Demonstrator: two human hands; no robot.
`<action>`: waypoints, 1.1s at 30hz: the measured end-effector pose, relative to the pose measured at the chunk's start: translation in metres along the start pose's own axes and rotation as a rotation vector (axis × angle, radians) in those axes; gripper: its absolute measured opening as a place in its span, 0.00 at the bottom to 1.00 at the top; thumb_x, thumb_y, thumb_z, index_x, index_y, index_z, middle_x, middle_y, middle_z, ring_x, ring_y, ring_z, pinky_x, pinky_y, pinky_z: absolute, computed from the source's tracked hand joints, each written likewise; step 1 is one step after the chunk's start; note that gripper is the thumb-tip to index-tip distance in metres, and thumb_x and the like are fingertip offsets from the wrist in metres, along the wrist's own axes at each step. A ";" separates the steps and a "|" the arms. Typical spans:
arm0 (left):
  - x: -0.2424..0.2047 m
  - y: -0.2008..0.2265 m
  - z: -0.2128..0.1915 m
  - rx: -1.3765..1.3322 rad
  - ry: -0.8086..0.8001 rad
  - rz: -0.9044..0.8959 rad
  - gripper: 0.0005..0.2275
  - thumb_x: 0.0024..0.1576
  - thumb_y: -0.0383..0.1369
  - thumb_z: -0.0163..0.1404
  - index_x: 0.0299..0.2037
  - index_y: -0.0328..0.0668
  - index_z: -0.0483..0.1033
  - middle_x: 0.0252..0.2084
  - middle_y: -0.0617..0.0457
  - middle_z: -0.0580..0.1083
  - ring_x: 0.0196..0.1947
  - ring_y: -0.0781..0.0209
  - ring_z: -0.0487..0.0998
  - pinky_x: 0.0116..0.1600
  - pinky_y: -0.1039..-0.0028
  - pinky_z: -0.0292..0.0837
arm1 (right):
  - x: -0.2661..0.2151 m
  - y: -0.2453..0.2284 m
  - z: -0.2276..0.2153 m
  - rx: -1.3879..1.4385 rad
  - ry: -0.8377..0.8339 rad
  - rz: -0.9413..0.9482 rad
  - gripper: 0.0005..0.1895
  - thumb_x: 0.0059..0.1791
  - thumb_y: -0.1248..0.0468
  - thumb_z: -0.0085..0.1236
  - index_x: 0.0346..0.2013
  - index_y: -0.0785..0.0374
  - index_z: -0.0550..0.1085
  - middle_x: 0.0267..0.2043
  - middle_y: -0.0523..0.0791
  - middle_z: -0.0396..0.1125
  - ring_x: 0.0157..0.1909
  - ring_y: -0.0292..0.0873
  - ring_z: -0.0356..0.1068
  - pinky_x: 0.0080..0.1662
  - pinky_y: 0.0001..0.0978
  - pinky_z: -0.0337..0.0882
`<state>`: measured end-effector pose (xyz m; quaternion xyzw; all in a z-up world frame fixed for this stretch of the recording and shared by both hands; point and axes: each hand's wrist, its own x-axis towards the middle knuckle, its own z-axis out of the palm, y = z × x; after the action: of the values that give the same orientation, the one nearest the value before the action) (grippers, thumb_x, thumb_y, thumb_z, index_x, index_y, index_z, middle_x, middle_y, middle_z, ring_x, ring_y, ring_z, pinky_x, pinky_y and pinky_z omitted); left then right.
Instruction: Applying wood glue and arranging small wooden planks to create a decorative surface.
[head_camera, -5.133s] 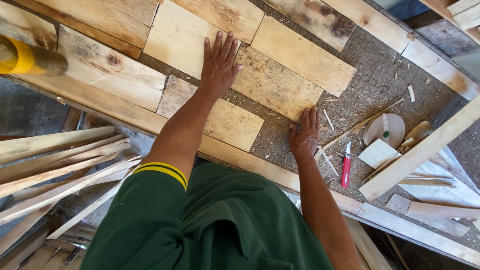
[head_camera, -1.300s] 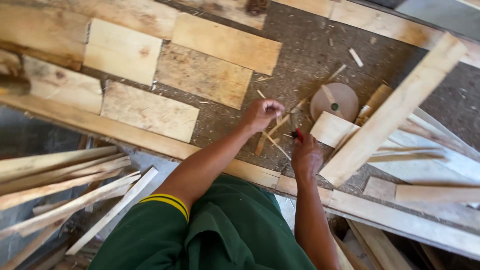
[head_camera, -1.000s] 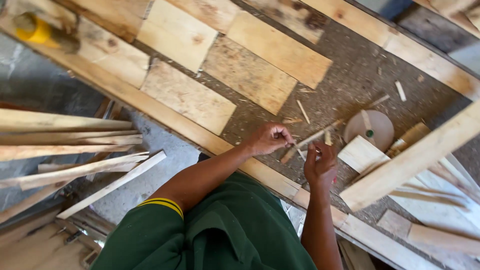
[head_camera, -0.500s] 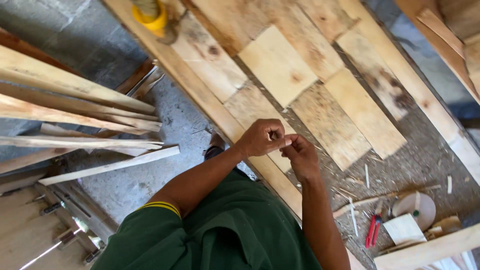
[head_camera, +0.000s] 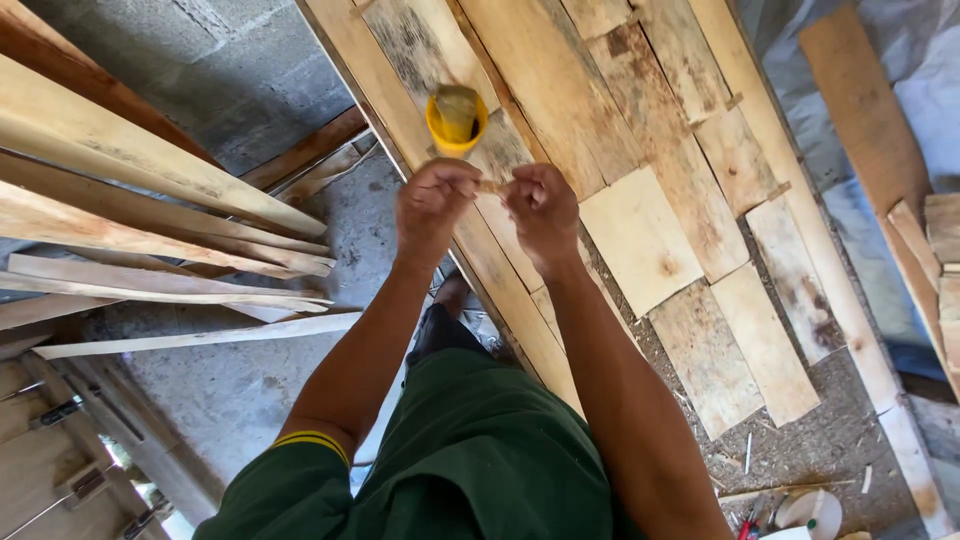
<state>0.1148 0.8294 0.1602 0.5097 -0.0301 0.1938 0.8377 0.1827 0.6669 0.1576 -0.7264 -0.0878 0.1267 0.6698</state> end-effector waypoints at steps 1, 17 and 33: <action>0.005 -0.001 -0.006 -0.005 0.005 0.005 0.05 0.61 0.24 0.57 0.45 0.35 0.76 0.45 0.55 0.76 0.45 0.67 0.78 0.54 0.76 0.75 | 0.013 -0.004 0.010 -0.007 -0.004 -0.003 0.13 0.51 0.73 0.57 0.50 0.69 0.69 0.36 0.44 0.72 0.36 0.34 0.72 0.37 0.23 0.72; 0.066 -0.111 -0.035 0.452 0.648 -0.192 0.34 0.56 0.38 0.66 0.67 0.29 0.61 0.65 0.37 0.68 0.65 0.49 0.69 0.64 0.63 0.68 | 0.088 -0.025 0.076 -0.511 0.208 -0.045 0.18 0.47 0.68 0.63 0.48 0.67 0.67 0.34 0.48 0.77 0.35 0.39 0.78 0.41 0.32 0.77; 0.068 -0.126 -0.022 0.122 0.760 -0.128 0.27 0.63 0.42 0.56 0.65 0.29 0.68 0.61 0.42 0.74 0.61 0.56 0.75 0.63 0.71 0.73 | 0.069 -0.022 0.058 -0.137 0.192 -0.185 0.18 0.52 0.74 0.61 0.51 0.68 0.63 0.39 0.48 0.73 0.38 0.35 0.71 0.40 0.25 0.72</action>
<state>0.2189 0.8171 0.0607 0.4511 0.3258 0.3177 0.7677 0.2318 0.7448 0.1706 -0.7679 -0.0985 -0.0117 0.6329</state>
